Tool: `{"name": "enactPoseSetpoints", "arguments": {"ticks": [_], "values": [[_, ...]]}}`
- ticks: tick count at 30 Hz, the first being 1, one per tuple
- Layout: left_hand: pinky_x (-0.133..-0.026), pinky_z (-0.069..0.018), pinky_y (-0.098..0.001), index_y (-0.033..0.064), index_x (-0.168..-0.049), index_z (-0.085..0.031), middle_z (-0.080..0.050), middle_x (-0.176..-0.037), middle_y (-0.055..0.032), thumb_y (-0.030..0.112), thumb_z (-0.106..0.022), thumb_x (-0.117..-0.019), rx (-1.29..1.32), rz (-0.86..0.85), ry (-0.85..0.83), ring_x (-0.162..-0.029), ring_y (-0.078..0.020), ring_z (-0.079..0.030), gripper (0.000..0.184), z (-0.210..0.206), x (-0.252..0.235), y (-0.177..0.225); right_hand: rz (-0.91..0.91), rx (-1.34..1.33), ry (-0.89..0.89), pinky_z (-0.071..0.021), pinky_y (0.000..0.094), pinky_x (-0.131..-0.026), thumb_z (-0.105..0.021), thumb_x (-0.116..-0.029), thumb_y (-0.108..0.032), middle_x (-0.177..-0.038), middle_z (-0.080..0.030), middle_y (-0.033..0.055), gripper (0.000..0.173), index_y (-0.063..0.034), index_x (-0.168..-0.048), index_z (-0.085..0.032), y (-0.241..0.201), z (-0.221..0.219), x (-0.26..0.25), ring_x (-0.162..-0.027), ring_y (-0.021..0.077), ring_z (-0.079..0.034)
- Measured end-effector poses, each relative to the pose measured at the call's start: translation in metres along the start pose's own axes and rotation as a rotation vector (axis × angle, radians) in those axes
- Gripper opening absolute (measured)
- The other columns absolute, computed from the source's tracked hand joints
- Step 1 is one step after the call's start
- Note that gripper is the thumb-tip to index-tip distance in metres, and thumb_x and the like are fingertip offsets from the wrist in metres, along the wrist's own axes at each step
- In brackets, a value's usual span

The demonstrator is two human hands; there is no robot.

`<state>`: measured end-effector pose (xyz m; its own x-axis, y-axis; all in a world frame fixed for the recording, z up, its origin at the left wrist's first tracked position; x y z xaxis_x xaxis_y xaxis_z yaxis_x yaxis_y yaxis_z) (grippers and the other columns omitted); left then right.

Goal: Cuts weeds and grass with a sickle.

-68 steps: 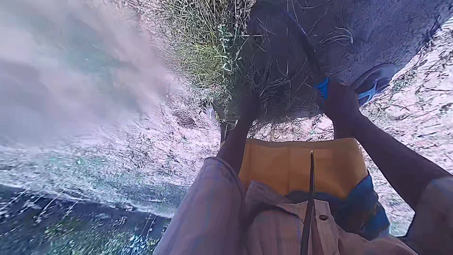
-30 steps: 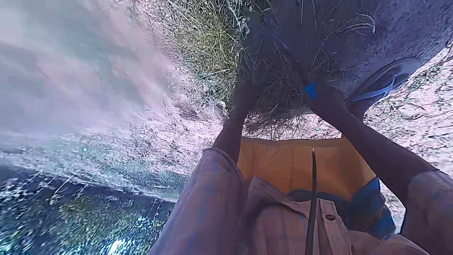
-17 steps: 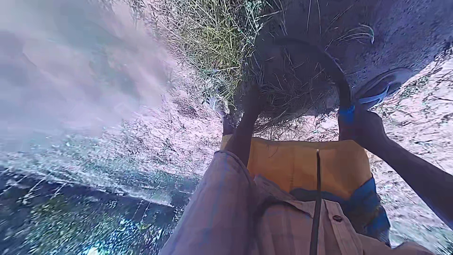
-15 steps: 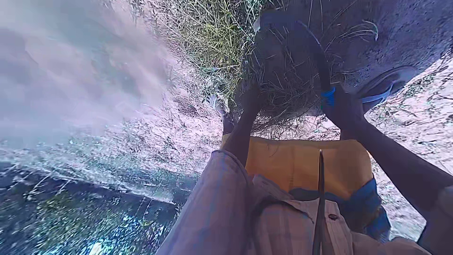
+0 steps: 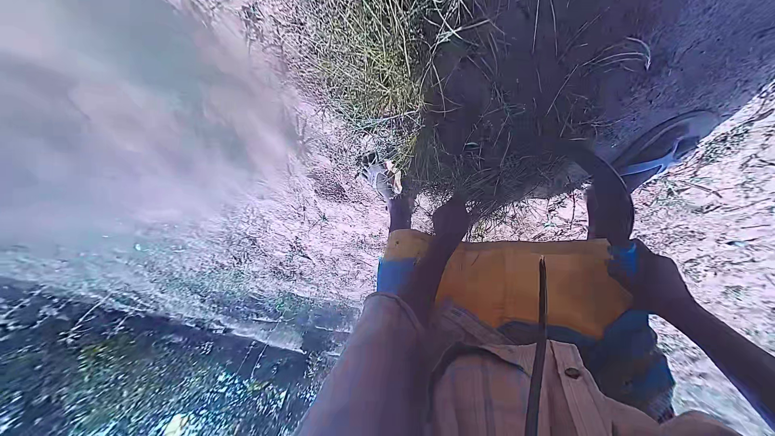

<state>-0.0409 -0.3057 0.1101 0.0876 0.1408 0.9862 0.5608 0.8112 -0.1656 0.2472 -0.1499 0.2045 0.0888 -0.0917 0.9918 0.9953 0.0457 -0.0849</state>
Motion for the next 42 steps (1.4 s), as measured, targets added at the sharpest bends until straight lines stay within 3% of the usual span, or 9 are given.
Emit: {"name": "enactPoseSetpoints", "arguments": {"ticks": [4, 6, 11, 15, 23, 28, 32, 37, 42], "values": [[-0.109, -0.0339, -0.0716, -0.0026, -0.146, -0.049, -0.048, -0.149, -0.0305, 0.028, -0.052, -0.1068, -0.085, 0.055, -0.025, -0.139, -0.0505, -0.043, 0.050, 0.019, -0.011, -0.013, -0.084, -0.316, 0.182, -0.0540, 0.0468, -0.069, -0.058, -0.1030, -0.019, -0.091, -0.065, 0.0218, 0.044, 0.0108, -0.135, -0.051, -0.027, 0.001, -0.025, -0.069, 0.0251, -0.063], [-0.106, -0.0385, -0.0716, -0.0032, -0.141, -0.055, -0.052, -0.145, -0.0309, 0.040, -0.054, -0.1059, -0.076, 0.051, 0.018, -0.135, -0.0505, -0.050, 0.055, 0.058, 0.006, -0.008, -0.110, -0.362, 0.249, -0.0537, 0.0431, -0.069, -0.058, -0.1023, -0.020, -0.091, -0.064, 0.0197, 0.044, 0.0100, -0.133, -0.051, -0.030, 0.000, -0.034, -0.069, 0.0212, -0.062], [-0.094, -0.0495, -0.0622, 0.0031, -0.130, -0.063, -0.065, -0.130, -0.0213, 0.036, -0.047, -0.1095, -0.086, -0.422, 0.336, -0.117, -0.0408, -0.065, 0.042, 0.129, 0.003, 0.049, -0.003, -0.297, 0.311, -0.0541, 0.0496, -0.072, -0.057, -0.1016, -0.026, -0.090, -0.065, 0.0242, 0.047, 0.0132, -0.128, -0.054, -0.039, -0.004, -0.044, -0.073, 0.0274, -0.065], [-0.117, -0.0271, -0.0657, -0.0034, -0.152, -0.043, -0.038, -0.159, -0.0277, 0.034, -0.056, -0.1042, -0.097, -0.260, 0.353, -0.149, -0.0456, -0.034, 0.062, 0.132, -0.070, 0.060, 0.061, -0.199, 0.252, -0.0511, 0.0619, -0.071, -0.060, -0.1009, -0.025, -0.088, -0.065, 0.0275, 0.043, 0.0099, -0.126, -0.056, -0.063, 0.003, -0.057, -0.074, 0.0406, -0.066], [-0.103, -0.0432, -0.0697, -0.0040, -0.142, -0.052, -0.060, -0.136, -0.0311, 0.020, -0.046, -0.1077, 0.015, -0.006, 0.174, -0.130, -0.0488, -0.056, 0.042, 0.095, -0.088, -0.056, 0.214, 0.104, 0.025, -0.0484, 0.0674, -0.073, -0.061, -0.1029, -0.022, -0.092, -0.065, 0.0321, 0.037, 0.0088, -0.123, -0.056, -0.132, -0.001, -0.100, -0.088, 0.0523, -0.066], [-0.109, -0.0407, -0.0664, -0.0082, -0.148, -0.044, -0.054, -0.144, -0.0317, 0.015, -0.050, -0.1063, 0.070, -0.003, 0.163, -0.136, -0.0475, -0.052, 0.048, 0.090, -0.075, -0.042, 0.135, 0.271, -0.075, -0.0492, 0.0697, -0.082, -0.056, -0.1059, -0.029, -0.112, -0.065, 0.0354, 0.050, 0.0048, -0.142, -0.047, -0.163, -0.031, -0.135, -0.106, 0.0560, -0.064], [-0.104, -0.0450, -0.0644, -0.0064, -0.135, -0.059, -0.061, -0.133, -0.0317, 0.022, -0.057, -0.1047, 0.039, -0.122, 0.229, -0.126, -0.0480, -0.058, 0.042, 0.066, -0.060, -0.026, 0.045, 0.307, -0.055, -0.0485, 0.0689, -0.082, -0.056, -0.1047, -0.019, -0.105, -0.067, 0.0337, 0.036, 0.0078, -0.128, -0.052, -0.113, -0.027, -0.098, -0.101, 0.0547, -0.066], [-0.095, -0.0509, -0.0632, 0.0016, -0.139, -0.055, -0.067, -0.123, -0.0267, 0.021, -0.046, -0.1093, 0.084, -0.115, -0.091, -0.117, -0.0448, -0.065, 0.037, -0.015, 0.001, -0.026, 0.126, 0.344, -0.054, -0.0513, 0.0683, -0.070, -0.059, -0.0995, -0.014, -0.100, -0.068, 0.0328, 0.030, 0.0077, -0.120, -0.062, -0.051, -0.021, -0.051, -0.090, 0.0547, -0.068], [-0.103, -0.0466, -0.0642, 0.0069, -0.156, -0.038, -0.064, -0.132, -0.0290, 0.021, -0.035, -0.1117, -0.023, -0.117, -0.216, -0.122, -0.0474, -0.063, 0.047, -0.052, -0.008, -0.005, 0.340, 0.252, 0.146, -0.0483, 0.0692, -0.062, -0.062, -0.0977, -0.015, -0.082, -0.066, 0.0314, 0.028, 0.0101, -0.109, -0.061, -0.113, -0.005, -0.075, -0.077, 0.0548, -0.067]]}}
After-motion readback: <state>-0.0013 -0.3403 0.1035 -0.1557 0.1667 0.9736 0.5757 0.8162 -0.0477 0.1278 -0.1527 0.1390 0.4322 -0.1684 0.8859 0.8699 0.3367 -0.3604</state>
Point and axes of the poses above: each hand's wrist, its own x-axis away from the middle knuckle, its own z-axis out of the back of the hand, y = z × x, the point moved 2 cm from there along -x, towards the middle knuckle
